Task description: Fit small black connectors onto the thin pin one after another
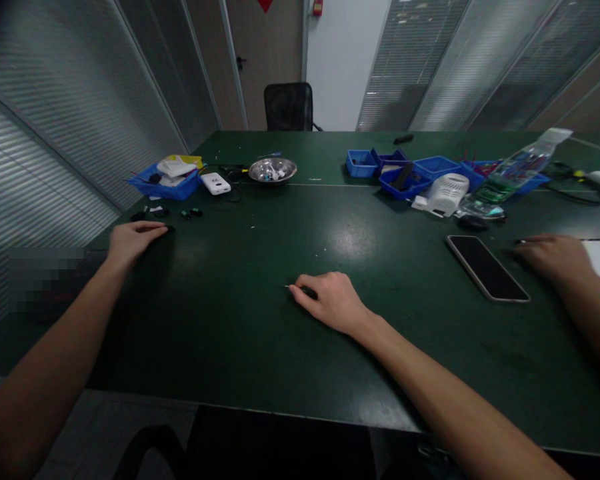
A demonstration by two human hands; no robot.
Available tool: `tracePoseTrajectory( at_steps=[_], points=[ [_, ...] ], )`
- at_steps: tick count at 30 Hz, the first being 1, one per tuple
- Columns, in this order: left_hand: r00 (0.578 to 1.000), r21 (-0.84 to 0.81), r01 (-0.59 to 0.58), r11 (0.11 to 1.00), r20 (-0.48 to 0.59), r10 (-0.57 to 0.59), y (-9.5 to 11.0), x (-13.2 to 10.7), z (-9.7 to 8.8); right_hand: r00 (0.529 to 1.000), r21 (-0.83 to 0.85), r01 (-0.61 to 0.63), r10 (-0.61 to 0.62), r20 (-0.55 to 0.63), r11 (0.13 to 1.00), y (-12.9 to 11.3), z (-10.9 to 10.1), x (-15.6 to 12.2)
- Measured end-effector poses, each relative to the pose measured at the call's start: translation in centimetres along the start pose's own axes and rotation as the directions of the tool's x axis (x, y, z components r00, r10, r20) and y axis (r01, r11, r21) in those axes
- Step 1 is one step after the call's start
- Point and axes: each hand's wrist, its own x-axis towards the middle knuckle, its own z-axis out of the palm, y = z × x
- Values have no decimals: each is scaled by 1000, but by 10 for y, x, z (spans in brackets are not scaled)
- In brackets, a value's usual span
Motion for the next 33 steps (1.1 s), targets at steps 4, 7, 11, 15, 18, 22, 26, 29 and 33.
tracePoseTrajectory(
  at_steps=[4,7,11,15,18,22,26,29,33],
  points=[
    [1000,-17,-29,999,8,29,-6,5,2,1000,4,-1,1,6,1000,0,-1,-1],
    [997,-41,-51,998,47,53,-10,8,3,1000,8,2,-2,3,1000,0,-1,-1],
    [982,9,-158,987,111,156,-9,7,3,1000,10,4,-4,5,1000,1,0,-1],
    [966,67,-219,973,158,206,-4,4,1,1000,-1,2,-2,-6,1000,2,0,0],
    [958,81,-219,972,204,199,-1,3,-2,1000,-1,5,-5,-9,1000,2,1,0],
    [942,67,-236,969,261,211,-2,5,-4,1000,-1,8,-8,0,1000,3,3,0],
    [934,46,-266,963,260,246,-4,7,-5,1000,-19,3,-3,0,1000,4,3,0],
    [933,35,-266,963,259,249,-7,8,-5,1000,-15,0,0,3,1000,3,1,-1],
    [928,31,-288,957,256,271,-13,12,-4,1000,0,5,-5,9,1000,1,-1,-1]
  ],
)
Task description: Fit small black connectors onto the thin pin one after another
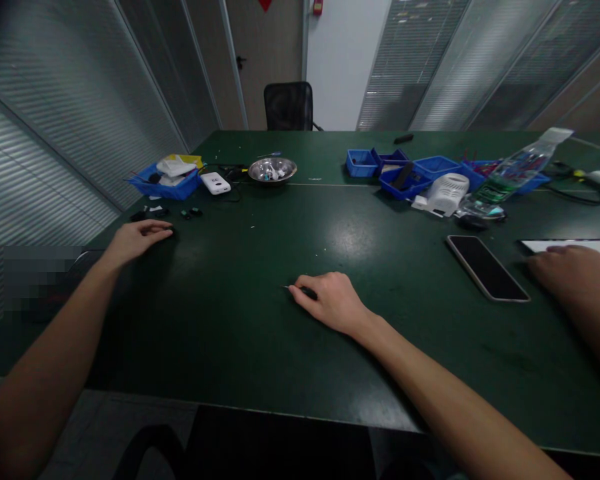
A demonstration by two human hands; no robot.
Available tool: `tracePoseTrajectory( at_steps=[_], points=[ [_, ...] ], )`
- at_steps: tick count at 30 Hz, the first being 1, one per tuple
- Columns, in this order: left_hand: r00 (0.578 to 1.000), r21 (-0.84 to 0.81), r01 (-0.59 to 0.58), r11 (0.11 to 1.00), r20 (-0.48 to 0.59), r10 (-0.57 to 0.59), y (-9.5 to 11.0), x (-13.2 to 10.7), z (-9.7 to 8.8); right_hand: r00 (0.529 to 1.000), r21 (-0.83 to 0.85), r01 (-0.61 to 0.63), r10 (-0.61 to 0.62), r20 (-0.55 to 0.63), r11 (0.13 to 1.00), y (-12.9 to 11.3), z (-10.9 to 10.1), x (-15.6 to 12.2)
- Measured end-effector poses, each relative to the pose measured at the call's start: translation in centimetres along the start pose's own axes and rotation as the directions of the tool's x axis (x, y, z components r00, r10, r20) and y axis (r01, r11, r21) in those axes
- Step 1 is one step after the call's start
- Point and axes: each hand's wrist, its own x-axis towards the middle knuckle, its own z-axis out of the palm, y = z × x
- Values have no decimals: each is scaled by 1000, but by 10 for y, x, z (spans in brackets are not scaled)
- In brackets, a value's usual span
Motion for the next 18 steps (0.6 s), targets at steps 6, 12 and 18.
tracePoseTrajectory(
  at_steps=[6,12,18],
  points=[
    [1000,35,-10,999,-13,11,-4,2,1,1000,-1,-6,6,12,1000,-1,-2,1],
    [999,79,-4,997,-37,7,2,1,2,1000,20,0,0,3,1000,0,0,0],
    [998,87,-10,996,-53,15,5,-1,2,1000,13,-7,7,0,1000,-1,0,1]
  ],
)
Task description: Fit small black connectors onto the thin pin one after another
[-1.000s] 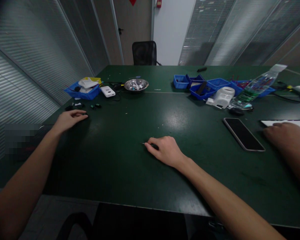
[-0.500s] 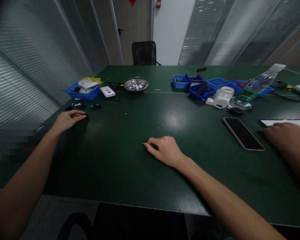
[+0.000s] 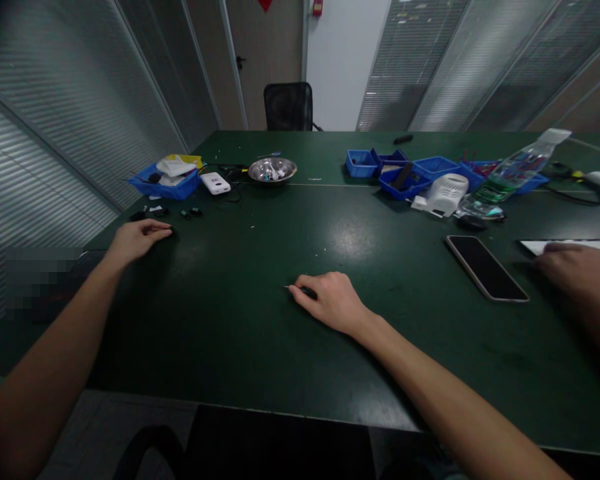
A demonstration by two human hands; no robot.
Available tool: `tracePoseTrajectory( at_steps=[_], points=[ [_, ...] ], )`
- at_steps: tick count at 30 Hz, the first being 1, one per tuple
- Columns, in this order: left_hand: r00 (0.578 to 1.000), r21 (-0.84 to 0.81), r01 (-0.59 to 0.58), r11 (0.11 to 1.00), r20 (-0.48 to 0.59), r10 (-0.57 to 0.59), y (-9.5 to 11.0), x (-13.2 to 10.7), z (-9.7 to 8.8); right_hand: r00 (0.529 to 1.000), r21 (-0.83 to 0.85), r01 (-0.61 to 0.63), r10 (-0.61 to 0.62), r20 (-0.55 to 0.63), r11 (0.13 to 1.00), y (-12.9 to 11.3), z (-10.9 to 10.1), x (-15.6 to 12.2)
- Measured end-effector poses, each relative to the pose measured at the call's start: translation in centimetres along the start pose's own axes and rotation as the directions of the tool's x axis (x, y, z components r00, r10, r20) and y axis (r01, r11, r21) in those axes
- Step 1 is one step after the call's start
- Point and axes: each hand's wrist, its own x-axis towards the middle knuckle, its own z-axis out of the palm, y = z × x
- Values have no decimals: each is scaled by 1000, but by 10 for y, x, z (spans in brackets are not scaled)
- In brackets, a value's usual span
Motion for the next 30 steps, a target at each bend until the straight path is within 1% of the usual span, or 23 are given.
tracePoseTrajectory(
  at_steps=[5,12,20,27,30],
  points=[
    [1000,13,-10,1000,-19,10,0,0,1,1000,-22,-1,1,6,1000,-1,1,0],
    [999,-7,36,999,1,-36,3,-1,2,1000,-12,7,-7,-2,1000,0,2,0],
    [1000,-7,30,1000,2,-30,9,-5,0,1000,-3,7,-7,4,1000,-2,1,0],
    [1000,3,5,1000,12,-5,4,-2,2,1000,0,4,-4,8,1000,-3,0,1],
    [1000,20,12,1000,9,-12,4,-1,2,1000,-2,7,-7,17,1000,-3,0,1]
  ],
)
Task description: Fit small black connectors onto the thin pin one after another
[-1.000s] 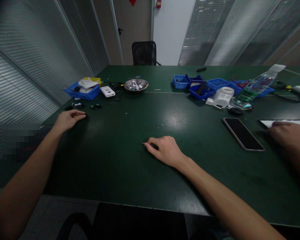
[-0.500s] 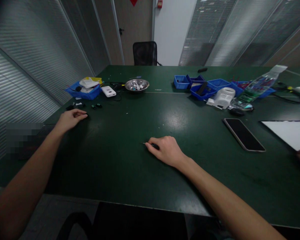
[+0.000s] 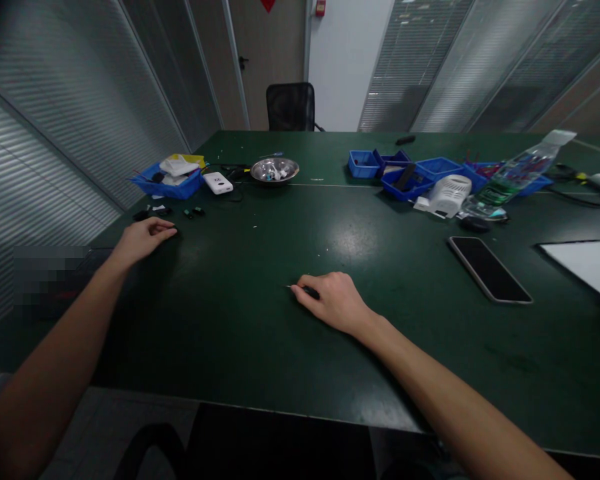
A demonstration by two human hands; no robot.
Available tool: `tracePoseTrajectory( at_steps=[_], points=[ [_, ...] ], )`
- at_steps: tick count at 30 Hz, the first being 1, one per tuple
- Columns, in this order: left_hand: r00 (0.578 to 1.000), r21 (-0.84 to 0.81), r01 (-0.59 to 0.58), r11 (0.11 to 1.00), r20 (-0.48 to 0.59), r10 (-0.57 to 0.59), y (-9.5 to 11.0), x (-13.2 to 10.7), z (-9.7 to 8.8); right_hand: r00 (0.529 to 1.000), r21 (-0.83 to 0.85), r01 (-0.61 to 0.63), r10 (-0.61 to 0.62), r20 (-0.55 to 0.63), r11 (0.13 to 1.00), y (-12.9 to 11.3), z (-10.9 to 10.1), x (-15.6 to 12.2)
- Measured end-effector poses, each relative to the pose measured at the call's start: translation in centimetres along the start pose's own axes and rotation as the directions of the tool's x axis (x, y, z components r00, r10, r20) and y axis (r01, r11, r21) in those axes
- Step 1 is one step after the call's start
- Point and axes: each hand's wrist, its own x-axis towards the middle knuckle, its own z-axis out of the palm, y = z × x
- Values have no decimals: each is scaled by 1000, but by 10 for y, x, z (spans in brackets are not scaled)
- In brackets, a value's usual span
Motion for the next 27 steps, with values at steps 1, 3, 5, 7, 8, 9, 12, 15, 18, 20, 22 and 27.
tracePoseTrajectory(
  at_steps=[1,3,5,7,8,9,12,15,18,20,22,27],
  points=[
    [1000,5,4,1000,0,-4,0,0,0,1000,-5,-2,2,-2,1000,0,0,0],
    [1000,15,3,1000,0,-3,1,-1,0,1000,-18,-6,6,-12,1000,1,1,0],
    [1000,17,-11,1000,0,11,1,-1,0,1000,-25,-7,6,-18,1000,2,2,0],
    [1000,13,-20,1000,-2,20,0,-1,0,1000,-24,-5,4,-19,1000,2,3,0],
    [1000,11,-22,1000,-6,22,-1,-1,0,1000,-25,-5,4,-17,1000,2,3,0],
    [1000,12,-20,1000,-13,20,-1,-1,1,1000,-25,-6,6,-15,1000,2,2,0],
    [1000,21,-21,1000,-21,22,-2,0,1,1000,-24,-9,8,-10,1000,2,2,0],
    [1000,29,-24,999,-13,25,0,-1,0,1000,-19,-9,9,-10,1000,1,2,0],
    [1000,37,-7,999,-9,8,2,-2,-1,1000,-16,-9,8,-13,1000,1,2,0],
    [1000,38,-8,999,-5,9,4,-3,-1,1000,-16,-7,7,-13,1000,1,2,0],
    [1000,38,-18,999,-5,18,5,-4,-1,1000,-17,-5,4,-11,1000,2,2,0],
    [999,44,1,999,-54,2,12,-9,1,1000,-25,-2,2,-14,1000,2,1,0]
  ],
)
